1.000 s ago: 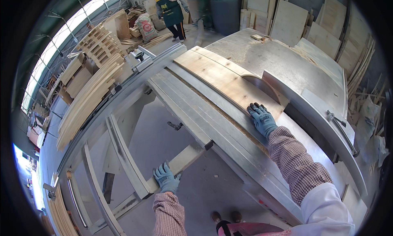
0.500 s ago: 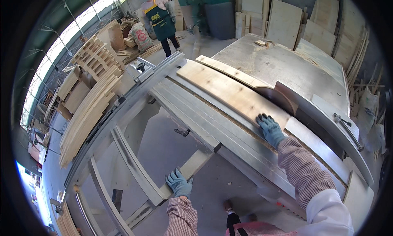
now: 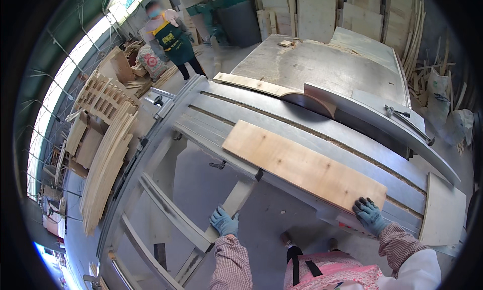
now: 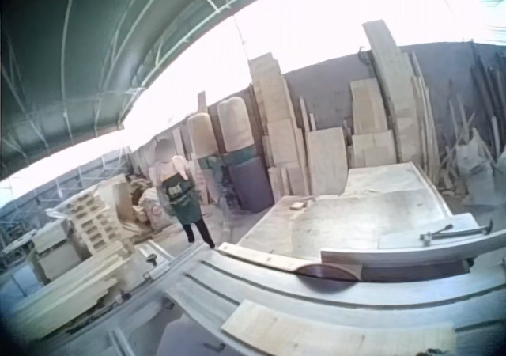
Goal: The person selects a wooden plank from a stack, carries it to a table saw, and cuts it using the machine. The person then removes the cut piece and places it aside.
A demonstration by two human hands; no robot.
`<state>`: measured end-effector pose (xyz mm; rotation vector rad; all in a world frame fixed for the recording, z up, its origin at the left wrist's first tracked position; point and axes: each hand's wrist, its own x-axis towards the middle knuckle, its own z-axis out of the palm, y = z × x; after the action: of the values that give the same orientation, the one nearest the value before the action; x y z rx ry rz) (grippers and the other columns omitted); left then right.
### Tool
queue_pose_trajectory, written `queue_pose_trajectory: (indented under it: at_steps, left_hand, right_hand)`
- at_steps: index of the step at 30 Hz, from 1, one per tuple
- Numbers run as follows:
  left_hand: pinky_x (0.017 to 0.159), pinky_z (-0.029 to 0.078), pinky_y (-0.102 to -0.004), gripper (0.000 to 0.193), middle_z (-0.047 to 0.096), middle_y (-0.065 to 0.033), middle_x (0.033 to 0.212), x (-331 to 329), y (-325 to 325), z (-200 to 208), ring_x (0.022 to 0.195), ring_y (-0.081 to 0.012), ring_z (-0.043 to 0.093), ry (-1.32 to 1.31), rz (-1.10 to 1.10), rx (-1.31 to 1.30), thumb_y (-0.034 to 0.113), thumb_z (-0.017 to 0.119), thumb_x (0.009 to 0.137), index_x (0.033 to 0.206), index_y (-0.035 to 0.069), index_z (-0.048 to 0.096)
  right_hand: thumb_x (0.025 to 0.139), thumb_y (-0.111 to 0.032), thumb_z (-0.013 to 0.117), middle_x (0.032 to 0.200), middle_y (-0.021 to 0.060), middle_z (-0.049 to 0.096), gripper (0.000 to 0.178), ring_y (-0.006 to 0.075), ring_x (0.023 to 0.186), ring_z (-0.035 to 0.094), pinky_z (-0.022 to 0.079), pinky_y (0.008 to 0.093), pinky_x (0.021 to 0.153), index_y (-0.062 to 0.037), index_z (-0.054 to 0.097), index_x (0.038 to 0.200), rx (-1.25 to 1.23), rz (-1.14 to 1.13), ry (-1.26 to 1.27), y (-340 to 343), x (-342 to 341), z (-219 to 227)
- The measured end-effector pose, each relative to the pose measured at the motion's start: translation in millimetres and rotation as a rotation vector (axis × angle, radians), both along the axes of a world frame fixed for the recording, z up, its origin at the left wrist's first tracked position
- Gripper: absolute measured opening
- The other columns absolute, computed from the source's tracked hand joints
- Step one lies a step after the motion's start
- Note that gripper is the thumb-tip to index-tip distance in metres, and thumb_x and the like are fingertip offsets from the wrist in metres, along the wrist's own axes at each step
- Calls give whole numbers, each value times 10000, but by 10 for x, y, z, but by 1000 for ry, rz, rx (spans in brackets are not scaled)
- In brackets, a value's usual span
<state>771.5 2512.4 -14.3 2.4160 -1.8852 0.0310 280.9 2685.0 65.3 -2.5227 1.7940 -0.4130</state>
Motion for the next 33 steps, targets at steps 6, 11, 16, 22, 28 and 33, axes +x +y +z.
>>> queue_pose_trajectory:
  at_steps: [6,11,16,22,28,33]
  left_hand:
    - [1017,239,-499,873,433,-174,1210,-10,36,61,1159,-343,375,12,-7,37,533,681,664,1289,23,348]
    - [1024,226,-501,879,427,-175,1213,20,-6,65,1163,-346,370,2,-20,57,549,666,667,1294,24,342]
    - [1050,183,-518,912,385,-159,1257,157,0,-86,1200,-351,325,11,-8,75,567,658,667,1325,49,300]
    - [1055,167,-521,936,346,-156,1306,253,-68,-23,1240,-350,285,14,-30,219,578,630,689,1367,66,236]
    - [1067,142,-513,942,340,-159,1332,293,11,-59,1257,-342,277,70,-118,176,524,649,694,1390,70,205]
    - [1074,128,-514,913,326,-169,1349,266,4,-19,1282,-339,264,75,-142,190,480,649,709,1392,65,209]
  right_hand:
    - [702,-141,629,1169,93,552,401,295,1159,481,350,446,999,-104,578,1098,-31,-33,-11,220,-122,-16]
    - [685,-153,647,1170,105,548,423,300,1147,489,355,463,988,-97,576,1098,-30,-72,-39,221,-116,-9]
    - [691,-168,660,1165,99,547,415,299,1153,483,351,462,990,-110,575,1093,-25,-89,-101,185,-59,58]
    - [704,-191,670,1223,103,515,459,306,1177,458,337,466,1000,-114,554,1141,57,-165,-122,222,-26,88]
    - [664,-145,698,1235,120,503,503,333,1193,438,315,505,1006,-97,550,1143,61,-177,-127,244,-64,0]
    - [657,-103,655,1255,134,495,491,349,1214,423,294,531,1021,-97,557,1138,65,-256,-86,235,-120,-161]
